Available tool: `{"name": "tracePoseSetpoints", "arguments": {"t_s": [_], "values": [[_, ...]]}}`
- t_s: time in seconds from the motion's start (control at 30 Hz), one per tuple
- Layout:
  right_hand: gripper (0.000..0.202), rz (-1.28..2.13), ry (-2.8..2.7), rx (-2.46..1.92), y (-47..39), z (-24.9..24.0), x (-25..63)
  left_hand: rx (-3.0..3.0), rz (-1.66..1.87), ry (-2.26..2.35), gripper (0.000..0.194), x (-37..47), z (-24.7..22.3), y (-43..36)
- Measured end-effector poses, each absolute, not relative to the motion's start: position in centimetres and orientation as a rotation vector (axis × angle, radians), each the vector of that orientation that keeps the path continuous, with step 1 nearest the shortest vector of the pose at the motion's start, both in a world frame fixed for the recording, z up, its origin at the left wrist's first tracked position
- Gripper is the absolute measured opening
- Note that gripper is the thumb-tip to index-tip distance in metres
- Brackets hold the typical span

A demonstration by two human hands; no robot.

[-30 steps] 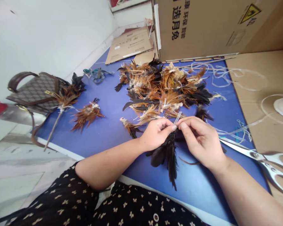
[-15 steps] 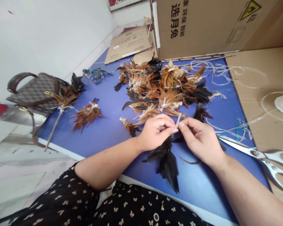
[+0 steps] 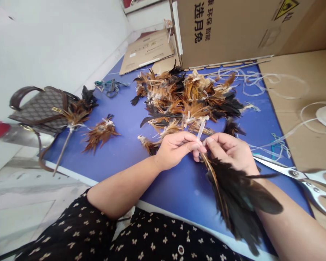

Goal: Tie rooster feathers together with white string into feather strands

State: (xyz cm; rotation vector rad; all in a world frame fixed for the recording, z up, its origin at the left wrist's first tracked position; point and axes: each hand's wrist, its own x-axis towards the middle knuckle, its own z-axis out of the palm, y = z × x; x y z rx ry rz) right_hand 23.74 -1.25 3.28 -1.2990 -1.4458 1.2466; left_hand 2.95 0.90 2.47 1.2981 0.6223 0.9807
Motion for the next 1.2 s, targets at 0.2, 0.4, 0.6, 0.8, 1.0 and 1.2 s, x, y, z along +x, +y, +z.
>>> {"name": "tracePoseSetpoints", "arguments": {"t_s": [0.2,0.4,0.6,0.8,1.0,1.2], "values": [[0.057,1.041,-1.571,-1.265,-1.2,3.3,24.1,1.293,0.917,0.695,0.042,3.0,2.3,1.0],[0.045,0.848,-1.849,-1.237,-1.1,4.6,25.9,1.209,0.717,0.833,0.035,3.1,0.7,1.8],[0.028,0.624,-1.926,-1.159,-1.1,4.7,25.8,1.221,0.522,0.854,0.02,3.3,0.8,1.2],[0.018,0.547,-1.956,-1.066,-0.8,3.2,24.7,1.326,0.431,0.756,0.033,3.3,1.3,0.5],[0.024,-0.038,-1.84,-0.963,-0.6,4.3,25.5,1.218,0.531,0.746,0.043,3.0,1.4,1.2],[0.019,0.21,-2.216,-0.678,-1.5,5.9,26.5,1.069,0.634,0.773,0.044,2.8,0.8,1.8]]}}
